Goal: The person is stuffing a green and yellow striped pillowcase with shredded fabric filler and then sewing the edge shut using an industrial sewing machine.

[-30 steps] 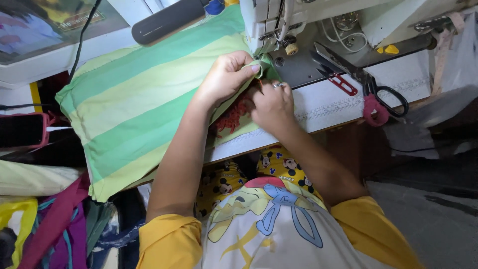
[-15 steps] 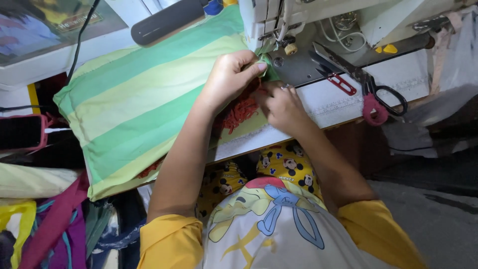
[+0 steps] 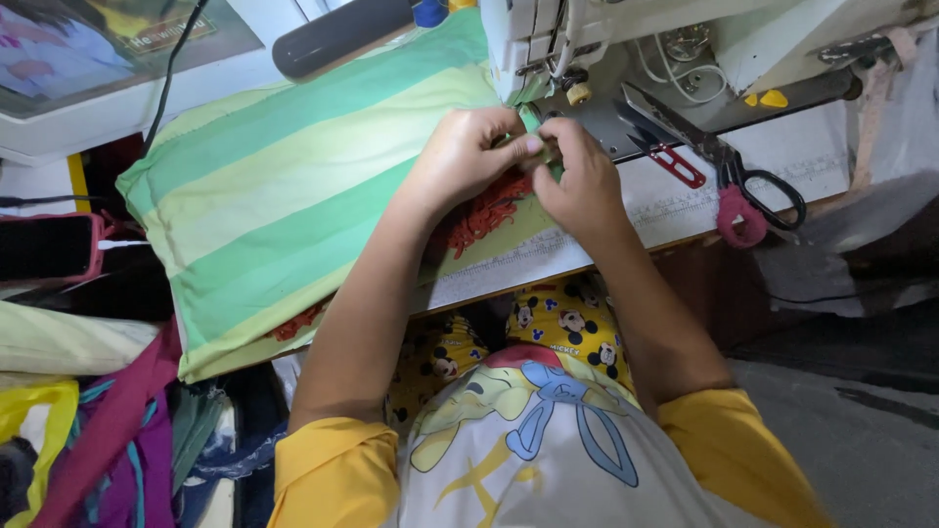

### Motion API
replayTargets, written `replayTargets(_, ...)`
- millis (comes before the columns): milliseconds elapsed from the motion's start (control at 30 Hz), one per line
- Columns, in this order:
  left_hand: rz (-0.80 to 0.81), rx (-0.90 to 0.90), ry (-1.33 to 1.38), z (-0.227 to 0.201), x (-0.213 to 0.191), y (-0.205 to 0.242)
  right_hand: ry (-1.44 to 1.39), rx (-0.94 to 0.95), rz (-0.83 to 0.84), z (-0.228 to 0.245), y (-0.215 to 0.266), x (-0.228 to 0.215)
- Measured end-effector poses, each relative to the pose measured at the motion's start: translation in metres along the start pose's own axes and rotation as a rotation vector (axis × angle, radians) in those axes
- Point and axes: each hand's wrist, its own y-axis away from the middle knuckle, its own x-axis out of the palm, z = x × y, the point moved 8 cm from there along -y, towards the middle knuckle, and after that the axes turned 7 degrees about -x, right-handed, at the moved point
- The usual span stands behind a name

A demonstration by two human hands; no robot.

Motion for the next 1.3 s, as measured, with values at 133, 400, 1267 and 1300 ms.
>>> replayTargets(133,-0.023,0.008,-0.103,0.007,-0.002,0.005,-0.065,-0.089,0.023,-0.016,0.000,0.002)
replayTargets(400,-0.127,0.032,-0.314,0.017,-0.017,-0.008,-0.051,-0.065,0.250,0.001,0.013,-0.009)
replayTargets(1267,0.137,-0.088,-0.492,0.027,-0.027,0.062,0.106,-0.428,-0.154,0.026,-0.019,-0.023)
replayTargets(1300,0.114,-0.125,-0.566,0.037,-0.035,0.069,0.095,-0.456,-0.216,0.031,-0.020,-0.031)
